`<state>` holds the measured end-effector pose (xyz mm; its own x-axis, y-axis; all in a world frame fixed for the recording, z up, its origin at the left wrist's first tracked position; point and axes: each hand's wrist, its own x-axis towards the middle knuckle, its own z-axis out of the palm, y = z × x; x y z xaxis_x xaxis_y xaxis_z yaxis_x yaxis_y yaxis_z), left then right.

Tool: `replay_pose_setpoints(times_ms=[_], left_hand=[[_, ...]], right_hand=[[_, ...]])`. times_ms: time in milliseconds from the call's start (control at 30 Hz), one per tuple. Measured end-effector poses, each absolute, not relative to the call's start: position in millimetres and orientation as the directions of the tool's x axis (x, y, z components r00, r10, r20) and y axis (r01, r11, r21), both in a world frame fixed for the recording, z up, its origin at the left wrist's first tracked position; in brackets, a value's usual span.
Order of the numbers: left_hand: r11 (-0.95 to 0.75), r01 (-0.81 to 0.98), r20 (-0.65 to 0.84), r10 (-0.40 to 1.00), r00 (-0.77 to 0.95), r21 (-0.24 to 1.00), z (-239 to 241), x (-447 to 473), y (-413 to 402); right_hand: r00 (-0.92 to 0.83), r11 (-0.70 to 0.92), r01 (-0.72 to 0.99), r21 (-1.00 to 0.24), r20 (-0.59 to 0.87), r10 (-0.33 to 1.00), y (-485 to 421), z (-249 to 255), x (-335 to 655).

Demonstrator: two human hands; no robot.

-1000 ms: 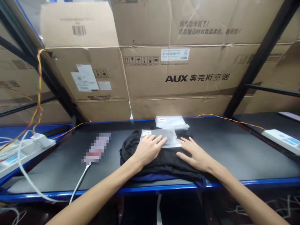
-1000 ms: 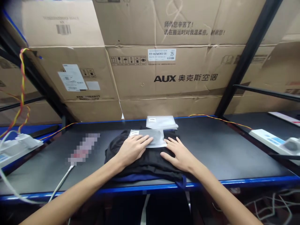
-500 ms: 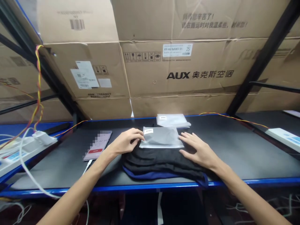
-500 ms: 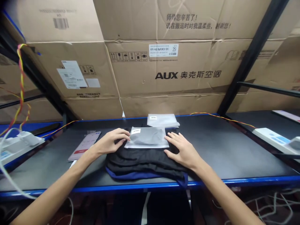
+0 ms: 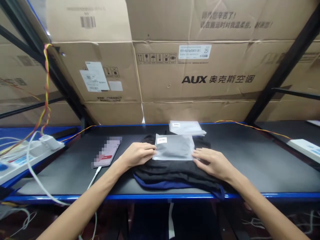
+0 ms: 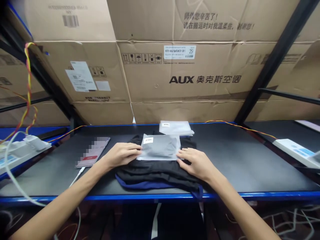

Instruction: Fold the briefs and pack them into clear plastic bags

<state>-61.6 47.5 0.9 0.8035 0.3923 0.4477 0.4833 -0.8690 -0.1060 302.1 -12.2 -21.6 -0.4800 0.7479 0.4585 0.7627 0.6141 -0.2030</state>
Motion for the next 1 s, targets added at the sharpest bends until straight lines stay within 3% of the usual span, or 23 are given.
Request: replay_pose_setpoints(times_ms=[200, 467, 700, 1000], left_hand=[[-0.869, 0.493, 0.489, 0.445, 0.751, 0.034, -0.3, -62.0, 47.1], [-0.837, 0.526, 0.548, 0.512, 0.662, 0.147, 0.2, -52.1, 42.9], [-0.845, 0.501, 0.568, 0.508, 0.647, 0.186, -3.4, -49.2, 43.2], [-0.87, 0.462, 0.526, 0.478, 0.703, 0.174, -2.4, -53.6, 47.1]], right_hand=[[-0.519, 0.688, 0.709, -0.151, 0.55, 0.655, -15.6, -3.4, 270.7], [-0.73, 0.844, 0.516, 0.145, 0.59, 0.345, -7.4, 4.8, 189.5], [-0.749, 0.782, 0.557, 0.28, 0.576, 0.328, 9.8, -6.1, 167.7], [-0.732, 0.765, 0.582, 0.277, 0.589, 0.343, 2.2, -4.3, 175.7]])
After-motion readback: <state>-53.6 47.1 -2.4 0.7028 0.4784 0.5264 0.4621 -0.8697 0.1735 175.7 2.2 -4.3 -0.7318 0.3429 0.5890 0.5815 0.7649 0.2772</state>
